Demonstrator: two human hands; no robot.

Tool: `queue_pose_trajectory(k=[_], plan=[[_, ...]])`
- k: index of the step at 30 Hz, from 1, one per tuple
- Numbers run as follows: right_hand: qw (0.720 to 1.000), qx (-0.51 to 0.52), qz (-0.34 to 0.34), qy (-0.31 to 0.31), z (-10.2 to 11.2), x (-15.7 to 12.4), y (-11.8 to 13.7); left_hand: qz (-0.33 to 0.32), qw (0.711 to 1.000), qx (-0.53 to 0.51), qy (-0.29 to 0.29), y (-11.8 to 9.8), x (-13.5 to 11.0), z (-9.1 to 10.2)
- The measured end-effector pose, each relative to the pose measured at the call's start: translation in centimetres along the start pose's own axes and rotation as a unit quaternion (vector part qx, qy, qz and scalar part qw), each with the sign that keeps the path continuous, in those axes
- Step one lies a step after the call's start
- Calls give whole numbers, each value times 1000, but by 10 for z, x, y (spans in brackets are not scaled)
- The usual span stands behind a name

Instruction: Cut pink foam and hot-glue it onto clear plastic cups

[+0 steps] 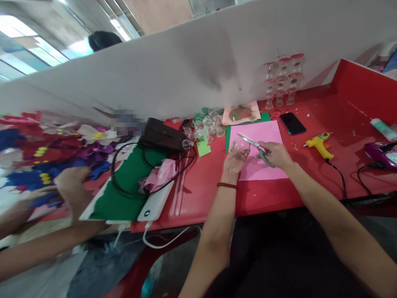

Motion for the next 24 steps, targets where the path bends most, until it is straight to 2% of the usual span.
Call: queue_pose_trajectory(k=[3, 6, 10, 12, 14, 18, 24], plan=[[1000, 17, -10, -1, 2, 1, 0, 3, 1000, -3, 8, -3, -3, -4], [999, 3, -37, -28, 7, 1, -1, 3, 1000, 3, 18, -6, -5, -9], [996, -34, -33, -77, 14, 2, -2, 18, 998, -20, -50, -8, -3, -12], [997, -37, -5, -69, 13, 3, -3, 32, 995, -31, -85, -8, -3, -14], [998, -44, 14, -43, 10, 3, -4, 38, 994, -45, -93, -8, -4, -16], [996, -76, 32, -15, 3, 1, -4, 31, 995, -69, -72, -8, -8, -16], [997, -76, 20, -3, -2, -2, -3, 4, 999, -36, -39, -9, -10, -8]])
Point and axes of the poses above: each hand's wrist, its own x-axis towards the middle knuckle, its own z-axis out of the back of the hand, y = z × x, the point moved 3 cm from there along x, towards the middle knuckle, and after that the axes turned 12 degrees about x, right-handed, at the moved point
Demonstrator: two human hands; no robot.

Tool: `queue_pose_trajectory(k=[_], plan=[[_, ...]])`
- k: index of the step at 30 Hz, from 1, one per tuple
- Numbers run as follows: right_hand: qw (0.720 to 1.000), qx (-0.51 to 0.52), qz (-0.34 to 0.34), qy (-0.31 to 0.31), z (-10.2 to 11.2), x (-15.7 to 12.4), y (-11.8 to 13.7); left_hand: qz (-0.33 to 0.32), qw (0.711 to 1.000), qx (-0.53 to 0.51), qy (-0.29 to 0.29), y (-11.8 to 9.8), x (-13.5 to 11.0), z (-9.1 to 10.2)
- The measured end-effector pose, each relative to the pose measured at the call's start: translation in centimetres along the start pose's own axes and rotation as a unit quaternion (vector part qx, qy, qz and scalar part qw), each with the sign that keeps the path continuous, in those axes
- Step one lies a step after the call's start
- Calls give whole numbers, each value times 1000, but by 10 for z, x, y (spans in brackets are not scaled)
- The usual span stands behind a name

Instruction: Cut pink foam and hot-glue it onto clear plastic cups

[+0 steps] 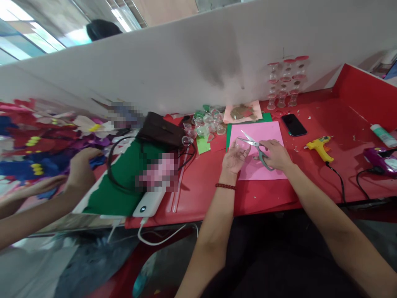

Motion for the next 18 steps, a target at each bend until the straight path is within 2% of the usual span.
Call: queue_pose_trajectory(k=[9, 18], plan=[[999, 43, 6, -7, 1, 1, 2, -9, 999, 6, 30, 0, 1, 4], [996, 82, 15, -1, 3, 1, 5, -20, 999, 33, 19, -3, -4, 1]])
Point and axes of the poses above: each hand's wrist, its own x-axis towards the middle knuckle, its own z-axis out of the back of the hand, y = z × x, the point moved 3 cm from there along x, towards the middle knuckle, and after that the axes turned 12 degrees about x, right-handed, at the moved point
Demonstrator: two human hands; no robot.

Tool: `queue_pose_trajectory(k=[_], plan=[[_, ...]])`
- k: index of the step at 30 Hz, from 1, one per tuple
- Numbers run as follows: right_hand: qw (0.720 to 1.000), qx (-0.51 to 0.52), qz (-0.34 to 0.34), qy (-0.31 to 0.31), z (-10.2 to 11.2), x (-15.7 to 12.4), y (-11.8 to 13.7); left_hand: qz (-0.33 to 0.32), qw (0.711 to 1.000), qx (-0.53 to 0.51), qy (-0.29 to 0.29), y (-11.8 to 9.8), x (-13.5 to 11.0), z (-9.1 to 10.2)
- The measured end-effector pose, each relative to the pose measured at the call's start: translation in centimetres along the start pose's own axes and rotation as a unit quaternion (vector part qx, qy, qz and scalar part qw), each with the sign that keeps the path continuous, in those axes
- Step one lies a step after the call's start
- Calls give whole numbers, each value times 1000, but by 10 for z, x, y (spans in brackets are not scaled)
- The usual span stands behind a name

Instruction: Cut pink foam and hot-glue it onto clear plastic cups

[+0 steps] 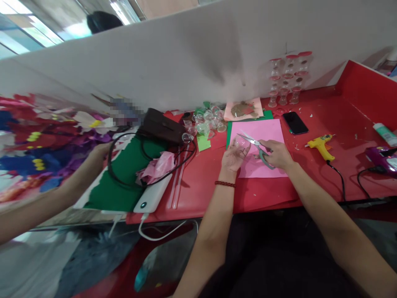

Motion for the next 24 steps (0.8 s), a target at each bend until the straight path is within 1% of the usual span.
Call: queue_pose_trajectory(k=[3, 10, 17, 21, 24], plan=[[1000, -4, -5, 9, 2, 0, 1, -5, 1000, -8, 10, -1, 0, 0], [1000, 4, -18, 18, 5, 1, 5, -2, 1000, -1, -6, 0, 1, 4], [997, 49, -47, 28, 6, 2, 8, -12, 1000, 9, -19, -3, 0, 5], [996, 59, -73, -10, 10, 5, 8, -21, 1000, 7, -13, -5, 1, 4], [996, 20, -72, -54, 15, 5, 7, -26, 1000, 5, -16, -4, 3, 7]])
Point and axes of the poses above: each hand's wrist, its own x-axis towards the middle knuckle, its own z-axis out of the back of the hand, y = z × x, the point moved 3 cm from there along x, towards the middle knuckle, and after that the axes turned 12 degrees about x, right-handed, at the moved point
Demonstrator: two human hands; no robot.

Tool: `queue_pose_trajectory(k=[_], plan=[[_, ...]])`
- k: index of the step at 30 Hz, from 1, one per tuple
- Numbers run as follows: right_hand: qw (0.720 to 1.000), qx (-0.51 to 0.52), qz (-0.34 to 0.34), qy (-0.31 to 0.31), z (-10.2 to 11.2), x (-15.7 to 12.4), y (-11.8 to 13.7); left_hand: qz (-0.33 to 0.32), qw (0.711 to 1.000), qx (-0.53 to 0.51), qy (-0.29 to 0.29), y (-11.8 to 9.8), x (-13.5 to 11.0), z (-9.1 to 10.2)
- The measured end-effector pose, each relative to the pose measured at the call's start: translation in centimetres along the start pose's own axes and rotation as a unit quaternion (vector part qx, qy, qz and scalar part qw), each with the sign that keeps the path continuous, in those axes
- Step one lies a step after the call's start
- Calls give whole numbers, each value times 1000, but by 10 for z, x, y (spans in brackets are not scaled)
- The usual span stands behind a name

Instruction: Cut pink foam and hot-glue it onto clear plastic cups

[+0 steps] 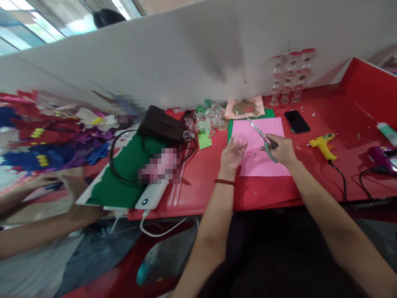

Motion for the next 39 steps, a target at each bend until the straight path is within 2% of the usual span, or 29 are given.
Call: queue_pose_trajectory(k=[3, 8, 12, 17, 23, 29, 39], plan=[[999, -44, 26, -13, 0, -1, -1, 11, 1000, 0, -3, 3, 2, 3], [994, -87, 49, 49, -12, -4, -7, 21, 1000, -6, -7, 6, 3, 4], [993, -95, 40, 61, -16, -6, -8, 7, 1000, -9, 4, 6, 1, 2], [994, -82, 30, 60, -18, -7, -7, 19, 1000, -20, 15, 6, -2, -5], [996, -46, 43, 63, -20, -7, -10, 21, 1000, 13, -17, 5, -6, -8], [996, -17, 49, 74, -20, -6, -11, 10, 1000, -23, 16, 9, -2, -3], [995, -4, 43, 86, -18, -6, -5, 20, 1000, 6, -18, 6, -5, -6]])
Point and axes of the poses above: each hand's wrist, its own x-axis towards the middle knuckle, its own z-axis out of the back of the hand, y = z × x, the point moved 3 cm from there along x, towards the middle knuckle, and after that the axes turned 12 degrees about x, right-handed, at the moved point
